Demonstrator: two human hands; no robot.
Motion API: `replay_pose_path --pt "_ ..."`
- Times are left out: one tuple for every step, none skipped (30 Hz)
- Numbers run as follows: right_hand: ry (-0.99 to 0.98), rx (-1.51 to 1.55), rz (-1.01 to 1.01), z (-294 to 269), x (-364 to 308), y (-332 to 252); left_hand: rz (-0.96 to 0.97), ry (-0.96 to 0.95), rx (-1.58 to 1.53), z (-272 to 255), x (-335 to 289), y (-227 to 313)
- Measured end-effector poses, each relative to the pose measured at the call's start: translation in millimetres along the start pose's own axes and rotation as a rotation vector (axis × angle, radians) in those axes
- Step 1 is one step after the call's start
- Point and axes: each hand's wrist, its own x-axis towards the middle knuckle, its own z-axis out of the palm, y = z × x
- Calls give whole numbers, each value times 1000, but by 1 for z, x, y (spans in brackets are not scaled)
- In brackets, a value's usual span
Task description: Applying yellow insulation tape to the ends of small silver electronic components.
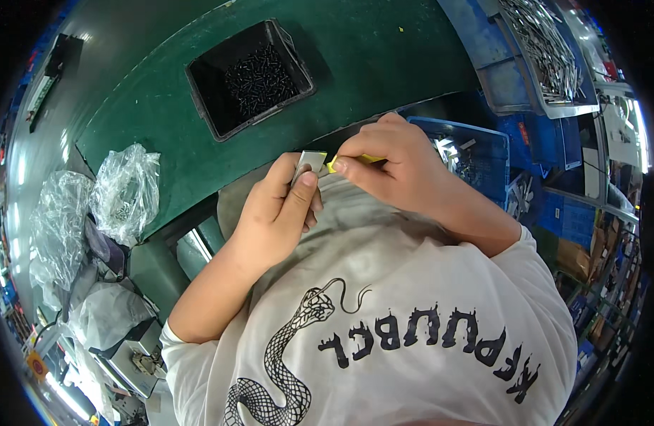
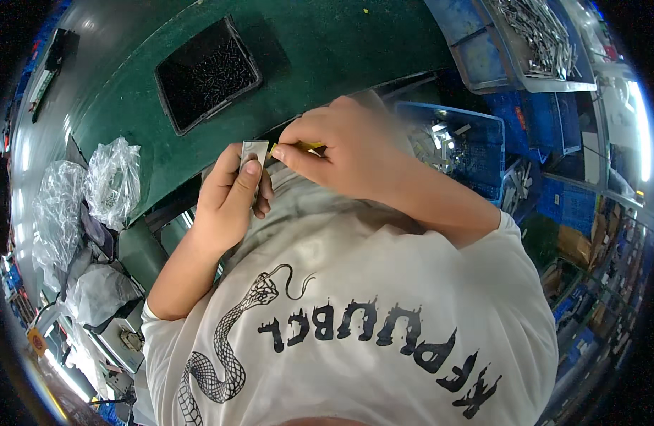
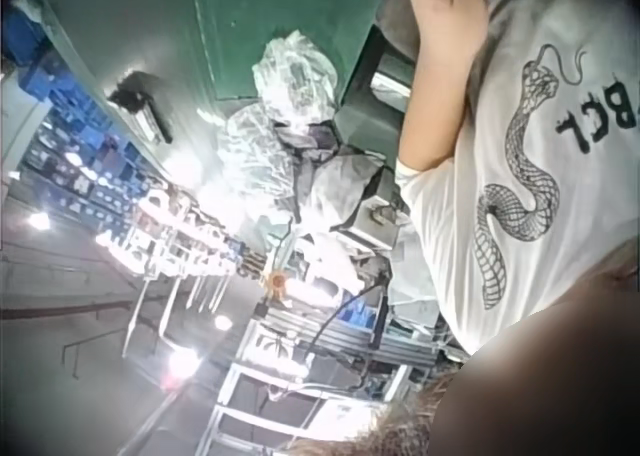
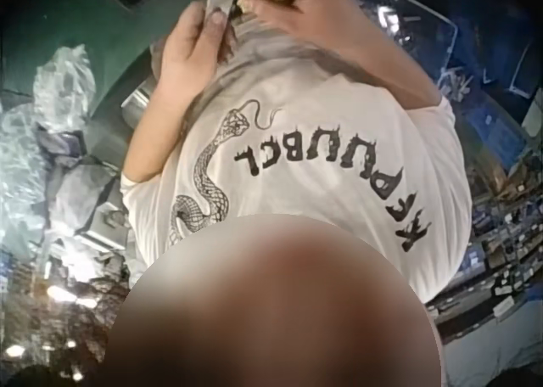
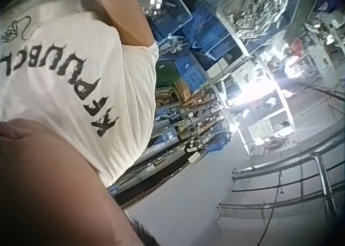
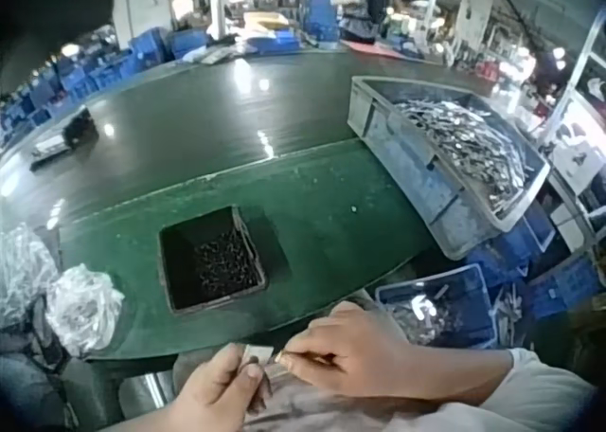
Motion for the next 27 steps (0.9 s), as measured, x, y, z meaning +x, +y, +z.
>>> replay_pose_path --pt "13 -15 -4 0 0 0 -1 0 0 0 0 1" --pt "13 -14 -3 1 -1 1 -4 1 15 0 0 1" --pt "22 -36 -7 1 -1 2 -7 2 30 0 0 1" --pt "30 -57 -10 1 -2 2 -8 1 31 0 -1 2" --pt "31 -57 -9 1 -2 2 -15 3 44 0 -1 3" --pt "28 -67 19 1 -3 2 -21 4 57 0 -1 4" --pt "26 -77 48 1 -3 1 -22 4 57 1 -1 5" --pt "26 -78 49 1 -4 1 -22 -1 74 1 -1 5" --pt "21 -92 39 2 -3 1 -22 -5 90 1 -1 6" --pt "16 -106 29 2 -3 1 -22 -5 90 1 -1 6" --pt "15 -105 29 1 -3 1 -14 -6 101 1 -1 7" --pt "2 -121 27 1 -3 0 -6 -6 112 1 -1 7" --pt "-10 -137 24 1 -3 0 -6 -5 112 2 -2 8" --pt "-10 -138 25 1 -3 0 -2 -4 141 2 -1 9" --pt "-23 -126 47 1 -3 1 2 -3 170 1 -1 9" --pt "-37 -113 70 0 -3 1 3 -3 170 1 -1 8" --pt "-36 -114 70 0 -3 1 -1 -9 180 1 -1 7" --pt "-43 -116 78 -1 -2 0 -4 -15 191 1 -1 7" --pt "-50 -118 86 -1 -3 -1 -3 -15 191 0 -1 7" --pt "-49 -118 85 -1 -3 0 -5 -15 201 0 -1 8" --pt "-44 -119 79 0 -3 0 -8 -16 211 0 -1 8" --pt "-40 -120 73 0 -3 0 -6 -15 212 0 -2 8" --pt "-40 -122 71 0 -3 0 30 -15 229 1 -2 7" --pt "-50 -131 75 0 -3 0 65 -15 246 2 -2 6" --pt "-60 -141 79 -1 -4 0 67 -14 246 2 -2 6" --pt "-60 -141 78 -1 -4 1 73 -15 257 2 -2 6" --pt "-58 -143 80 0 -4 1 78 -16 267 2 -2 6"
